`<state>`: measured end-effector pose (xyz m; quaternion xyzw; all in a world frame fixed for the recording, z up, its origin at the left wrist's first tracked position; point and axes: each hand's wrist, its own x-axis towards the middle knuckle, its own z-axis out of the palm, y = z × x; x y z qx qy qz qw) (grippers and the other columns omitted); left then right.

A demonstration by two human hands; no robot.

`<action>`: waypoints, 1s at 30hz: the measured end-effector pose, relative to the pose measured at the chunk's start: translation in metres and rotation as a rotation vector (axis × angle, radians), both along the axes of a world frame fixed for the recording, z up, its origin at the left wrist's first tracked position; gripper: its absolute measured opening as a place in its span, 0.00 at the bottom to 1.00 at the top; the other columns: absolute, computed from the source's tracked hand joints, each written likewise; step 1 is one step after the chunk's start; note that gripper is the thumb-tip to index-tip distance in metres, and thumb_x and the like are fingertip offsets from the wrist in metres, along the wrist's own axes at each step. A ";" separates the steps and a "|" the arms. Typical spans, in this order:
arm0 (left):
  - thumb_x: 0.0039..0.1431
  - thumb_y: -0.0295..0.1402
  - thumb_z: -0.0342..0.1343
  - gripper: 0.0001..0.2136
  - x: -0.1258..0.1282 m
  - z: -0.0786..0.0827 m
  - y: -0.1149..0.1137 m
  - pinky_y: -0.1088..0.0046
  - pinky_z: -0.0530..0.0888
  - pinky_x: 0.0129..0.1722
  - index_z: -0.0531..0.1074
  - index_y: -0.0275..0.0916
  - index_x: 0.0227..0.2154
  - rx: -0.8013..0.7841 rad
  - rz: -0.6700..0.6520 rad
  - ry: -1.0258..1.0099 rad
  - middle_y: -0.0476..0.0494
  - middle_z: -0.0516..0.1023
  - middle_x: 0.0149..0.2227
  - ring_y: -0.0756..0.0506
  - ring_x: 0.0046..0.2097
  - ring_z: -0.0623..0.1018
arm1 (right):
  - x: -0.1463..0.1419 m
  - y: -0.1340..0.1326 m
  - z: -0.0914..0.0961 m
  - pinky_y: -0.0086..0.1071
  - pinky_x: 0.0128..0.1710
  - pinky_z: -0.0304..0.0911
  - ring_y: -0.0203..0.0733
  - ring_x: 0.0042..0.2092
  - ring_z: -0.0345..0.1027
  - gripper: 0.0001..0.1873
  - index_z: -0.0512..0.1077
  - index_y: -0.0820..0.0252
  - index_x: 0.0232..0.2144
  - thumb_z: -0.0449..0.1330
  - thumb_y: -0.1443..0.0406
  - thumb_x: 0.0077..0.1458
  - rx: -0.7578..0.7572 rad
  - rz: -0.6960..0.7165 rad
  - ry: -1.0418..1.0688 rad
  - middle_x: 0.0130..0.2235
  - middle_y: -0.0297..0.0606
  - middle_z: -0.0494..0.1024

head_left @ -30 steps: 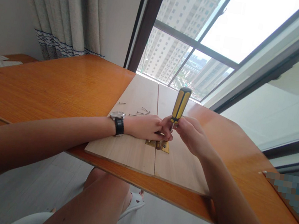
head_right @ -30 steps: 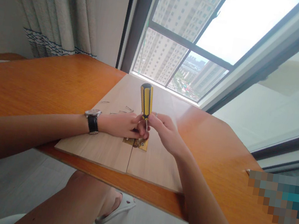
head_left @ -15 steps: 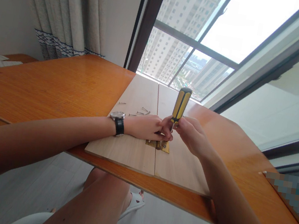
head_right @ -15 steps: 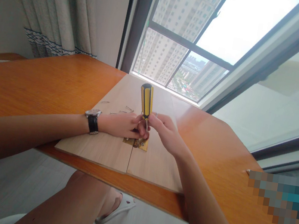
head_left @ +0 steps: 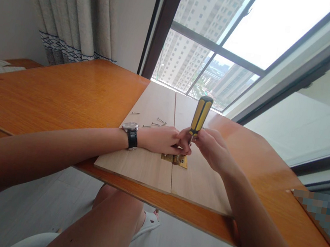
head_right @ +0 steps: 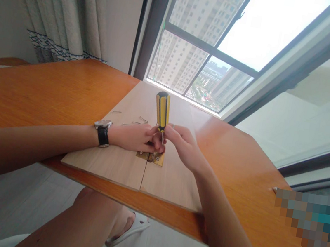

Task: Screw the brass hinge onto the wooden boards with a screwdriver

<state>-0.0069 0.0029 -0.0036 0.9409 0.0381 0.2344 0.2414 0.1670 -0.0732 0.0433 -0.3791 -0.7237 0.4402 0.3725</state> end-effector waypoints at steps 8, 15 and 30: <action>0.65 0.27 0.55 0.07 -0.001 0.000 0.000 0.77 0.73 0.43 0.78 0.34 0.40 -0.010 -0.042 -0.045 0.44 0.83 0.38 0.50 0.39 0.80 | -0.002 -0.002 0.002 0.31 0.28 0.61 0.36 0.27 0.65 0.22 0.79 0.64 0.34 0.60 0.49 0.59 0.043 0.002 -0.056 0.25 0.36 0.72; 0.63 0.25 0.55 0.06 -0.001 -0.001 0.001 0.76 0.73 0.43 0.78 0.35 0.38 -0.014 -0.057 -0.063 0.44 0.83 0.37 0.50 0.39 0.80 | -0.006 -0.005 0.006 0.28 0.26 0.62 0.33 0.26 0.64 0.21 0.80 0.64 0.33 0.61 0.50 0.59 0.071 0.007 -0.106 0.24 0.35 0.72; 0.63 0.27 0.55 0.07 -0.001 -0.001 0.001 0.76 0.73 0.44 0.78 0.35 0.35 -0.030 -0.060 -0.077 0.44 0.83 0.36 0.50 0.40 0.80 | -0.005 -0.003 0.003 0.26 0.25 0.62 0.31 0.25 0.64 0.21 0.80 0.65 0.33 0.63 0.50 0.58 0.070 0.016 -0.067 0.24 0.35 0.71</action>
